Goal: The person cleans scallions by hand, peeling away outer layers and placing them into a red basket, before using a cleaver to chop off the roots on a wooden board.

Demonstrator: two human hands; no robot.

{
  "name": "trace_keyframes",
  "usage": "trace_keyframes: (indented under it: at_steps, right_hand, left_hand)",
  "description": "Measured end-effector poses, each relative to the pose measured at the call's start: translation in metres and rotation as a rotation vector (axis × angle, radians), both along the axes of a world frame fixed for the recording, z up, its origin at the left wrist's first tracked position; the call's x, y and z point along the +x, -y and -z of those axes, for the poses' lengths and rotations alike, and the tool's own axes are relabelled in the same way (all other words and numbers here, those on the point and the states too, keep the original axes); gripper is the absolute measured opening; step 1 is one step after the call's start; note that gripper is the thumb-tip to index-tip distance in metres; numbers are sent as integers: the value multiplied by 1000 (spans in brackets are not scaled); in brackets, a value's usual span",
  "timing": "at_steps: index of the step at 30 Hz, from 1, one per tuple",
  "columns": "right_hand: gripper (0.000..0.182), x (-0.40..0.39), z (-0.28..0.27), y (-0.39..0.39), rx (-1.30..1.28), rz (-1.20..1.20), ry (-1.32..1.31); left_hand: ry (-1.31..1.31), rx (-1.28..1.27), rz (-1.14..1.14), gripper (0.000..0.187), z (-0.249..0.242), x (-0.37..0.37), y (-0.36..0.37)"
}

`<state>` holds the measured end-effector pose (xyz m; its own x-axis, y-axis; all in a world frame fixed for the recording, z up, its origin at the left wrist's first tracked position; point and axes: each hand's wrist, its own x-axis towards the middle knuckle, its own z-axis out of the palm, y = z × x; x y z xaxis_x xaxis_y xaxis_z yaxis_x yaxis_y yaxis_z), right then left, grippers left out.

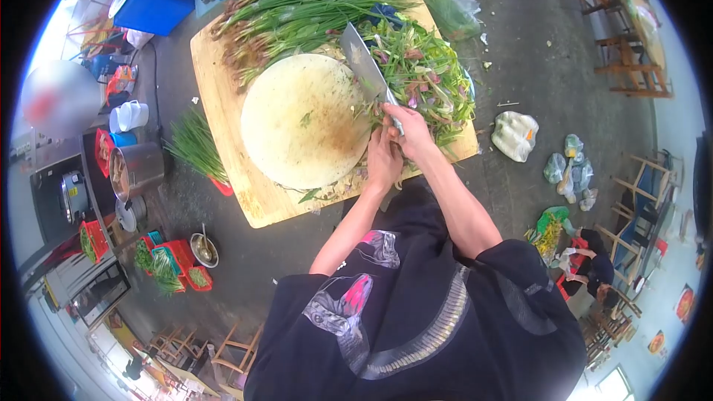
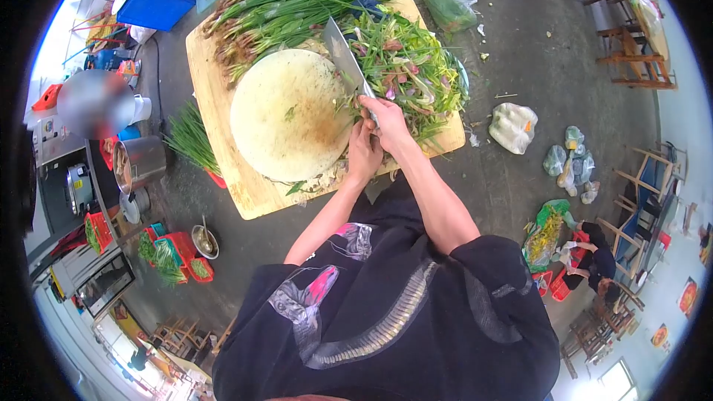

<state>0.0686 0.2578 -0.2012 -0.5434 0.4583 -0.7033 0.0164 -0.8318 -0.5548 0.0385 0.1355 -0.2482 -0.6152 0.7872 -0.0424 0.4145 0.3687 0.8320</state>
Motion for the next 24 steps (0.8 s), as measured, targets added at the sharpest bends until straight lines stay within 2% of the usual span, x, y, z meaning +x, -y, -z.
trace_keyframes:
  at_steps: [1, 10, 13, 16, 20, 21, 24]
  right_hand:
    - [18, -2, 0, -4, 13, -4, 6]
    - [17, -9, 4, 1, 150, -57, 33]
    - [17, -9, 0, 4, 266, -174, 49]
    - [17, -5, -22, 9, 353, -209, 31]
    - [35, 24, -56, 15, 454, -193, -14]
    - [45, 35, -62, 15, 475, -200, -6]
    - [43, 64, -75, 15, 507, -147, 81]
  left_hand:
    - [-35, 35, -9, 65, 3, 0, -4]
    - [-4, -10, 41, 65, 8, -8, -1]
    - [75, 34, 18, 46, 2, -7, 9]
    - [115, 62, -71, 50, -8, -4, 25]
    - [220, -93, -98, 52, -5, -11, 40]
    - [247, -44, -97, 50, -10, -13, 40]
    - [443, 235, -231, 50, -27, -5, 31]
